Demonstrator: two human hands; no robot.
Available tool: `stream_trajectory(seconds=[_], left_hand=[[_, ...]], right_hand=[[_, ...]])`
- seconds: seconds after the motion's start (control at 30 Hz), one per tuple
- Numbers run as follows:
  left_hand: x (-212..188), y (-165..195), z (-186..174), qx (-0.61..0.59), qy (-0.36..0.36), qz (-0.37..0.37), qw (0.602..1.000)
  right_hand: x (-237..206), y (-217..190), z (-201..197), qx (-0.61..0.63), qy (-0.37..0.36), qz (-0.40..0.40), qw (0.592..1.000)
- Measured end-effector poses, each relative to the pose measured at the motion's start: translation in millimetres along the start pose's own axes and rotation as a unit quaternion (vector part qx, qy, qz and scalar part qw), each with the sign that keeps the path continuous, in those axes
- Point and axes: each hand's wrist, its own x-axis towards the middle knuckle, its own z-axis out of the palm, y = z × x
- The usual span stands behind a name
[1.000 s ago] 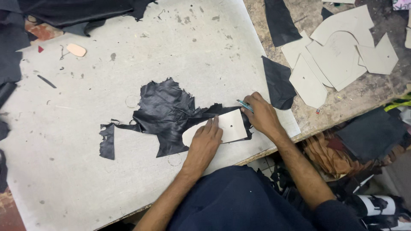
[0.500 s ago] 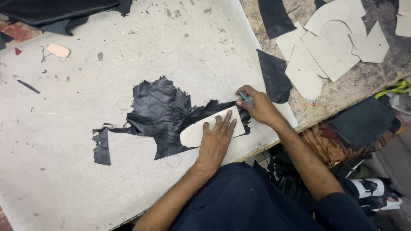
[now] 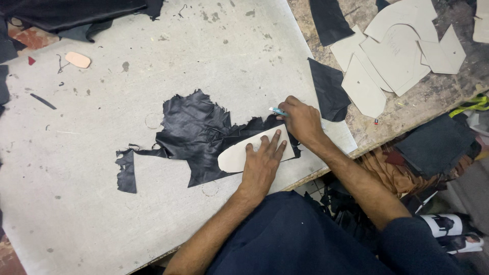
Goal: The person uses a cardboard template and a utility knife to cut shapes from black leather on a workbench. They repeatedly position the template, trace around it, and cut out pieces, then clear scraps and reposition the leather to continue cutting.
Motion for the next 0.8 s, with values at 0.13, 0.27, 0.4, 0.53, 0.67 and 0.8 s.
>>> stream_trajectory(seconds=[0.13,0.27,0.4,0.53,0.67,0.8], left_hand=[[-3.1,-7.5,2.8,-0.056,0.037,0.009,0.998],[-5.5,-22.0,7.7,-0.152,0.036,0.027,0.987],[-6.8,-27.1,15.1,-0.198,0.046,0.026,0.979],[-1.4,-27.0,21.9,-0.204,0.048,0.033,0.977],[4.7,-27.0,24.1,-0.208,0.041,0.041,0.976],[6.5,-23.8,23.1,-0.232,0.034,0.024,0.972]], right_hand=[[-3.9,2.6,10.2,0.063,0.052,-0.021,0.996],[-5.8,10.6,10.1,0.106,0.061,-0.041,0.992],[-5.9,10.3,7.9,0.128,0.044,-0.033,0.990],[-0.2,5.9,3.8,0.151,0.018,0.006,0.988],[0.7,3.0,-4.7,0.181,0.015,0.032,0.983],[-27.2,-5.7,-15.2,0.199,0.058,0.051,0.977]])
